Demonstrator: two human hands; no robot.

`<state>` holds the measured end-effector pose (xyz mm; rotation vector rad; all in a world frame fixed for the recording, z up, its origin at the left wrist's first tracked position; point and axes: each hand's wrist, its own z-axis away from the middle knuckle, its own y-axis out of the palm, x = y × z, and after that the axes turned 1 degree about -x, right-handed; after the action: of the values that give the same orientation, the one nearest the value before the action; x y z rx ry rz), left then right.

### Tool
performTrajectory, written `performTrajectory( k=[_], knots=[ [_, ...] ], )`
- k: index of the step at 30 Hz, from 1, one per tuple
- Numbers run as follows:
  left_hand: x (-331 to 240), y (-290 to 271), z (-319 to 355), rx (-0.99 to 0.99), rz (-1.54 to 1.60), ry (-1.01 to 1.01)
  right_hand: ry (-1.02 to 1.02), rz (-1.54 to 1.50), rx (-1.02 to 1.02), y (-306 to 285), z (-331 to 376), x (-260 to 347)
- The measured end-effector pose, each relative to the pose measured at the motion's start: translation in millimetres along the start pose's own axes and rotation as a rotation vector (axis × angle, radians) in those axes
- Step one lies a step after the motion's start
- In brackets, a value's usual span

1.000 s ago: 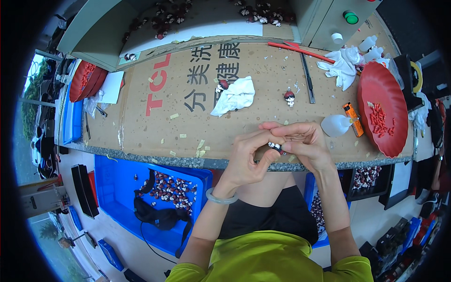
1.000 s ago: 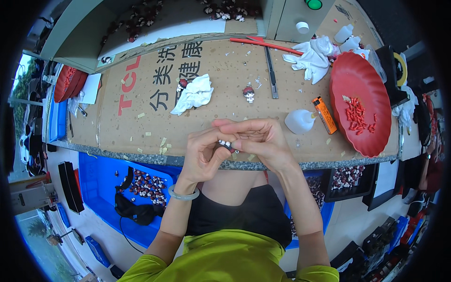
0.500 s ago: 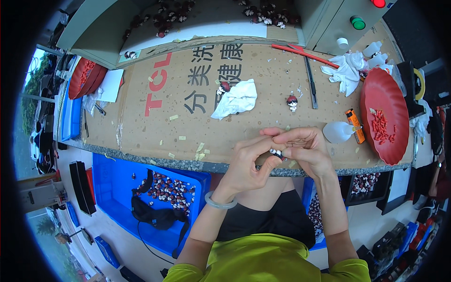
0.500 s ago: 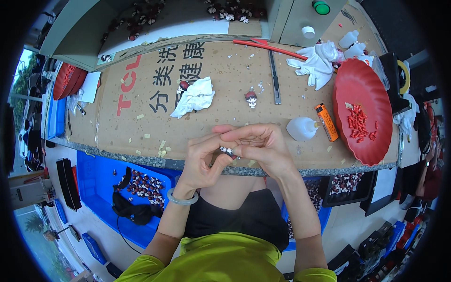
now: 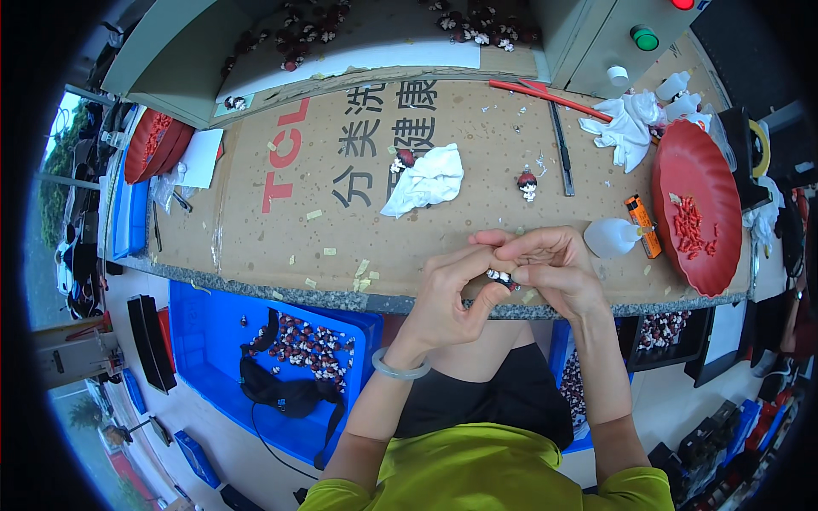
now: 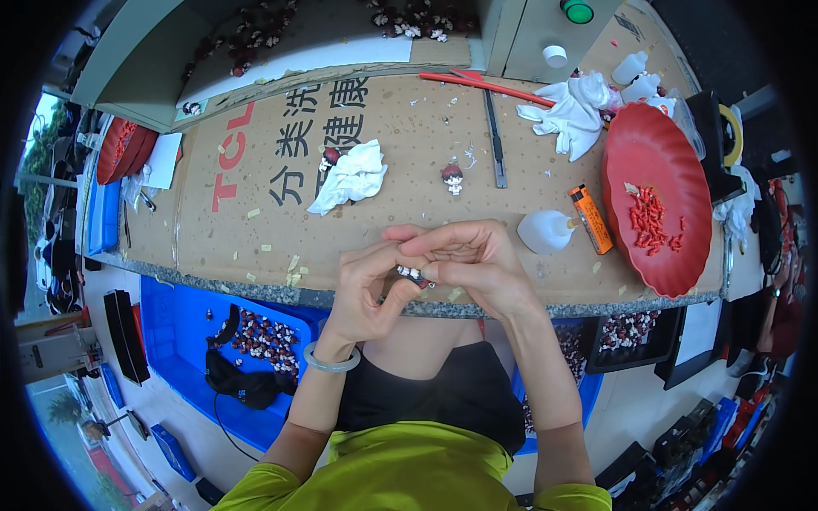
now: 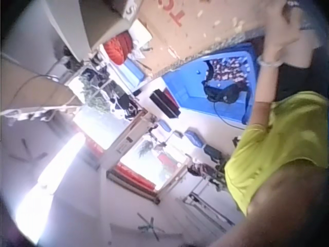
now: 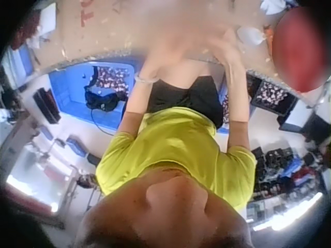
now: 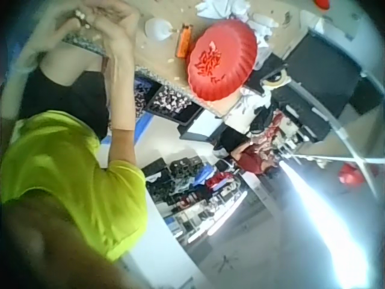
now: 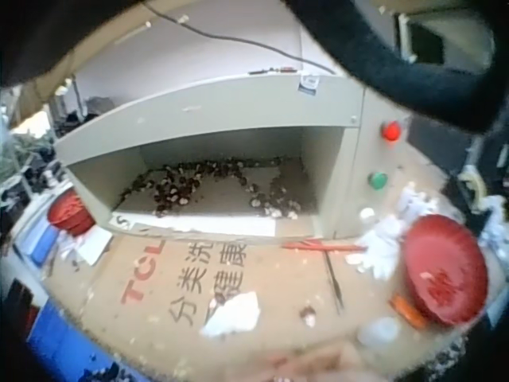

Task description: The person assembles small, multi-colored figurines at a workbench. They repeatedly pick up a figurine, apply glue from a white bottle to specific parts, and press the components together. The person handles the items one at a time, placing the finished pieces on the table surface.

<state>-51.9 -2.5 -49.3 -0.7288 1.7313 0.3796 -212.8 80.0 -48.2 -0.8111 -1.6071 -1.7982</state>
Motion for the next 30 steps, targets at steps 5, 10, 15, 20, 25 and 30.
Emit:
performTrajectory(
  k=[5,10,15,20,25,30],
  knots=[
    [-2.0,-0.7,-1.3,-0.009,-0.050,0.016,0.017,0.024,-0.022,2.4,0.6,1.7],
    [-3.0,-0.5,-1.7,-0.019,-0.055,0.013,0.008,0.026,-0.032,3.4,1.5,0.8],
    [-3.7,-1.4,-3.1,-0.027,-0.056,0.022,0.007,0.031,-0.055,3.6,1.8,-1.2],
    [-0.8,0.4,-0.8,-0.031,-0.006,-0.011,0.018,0.049,-0.072,5.9,2.1,0.3],
    [-1.2,-0.7,-2.0,-0.021,-0.028,0.008,0.013,0.058,-0.080,6.2,2.4,0.4],
    [-1.0,-0.6,-1.0,-0.022,-0.031,-0.011,0.019,0.093,-0.111,9.2,3.2,0.8]
  ],
)
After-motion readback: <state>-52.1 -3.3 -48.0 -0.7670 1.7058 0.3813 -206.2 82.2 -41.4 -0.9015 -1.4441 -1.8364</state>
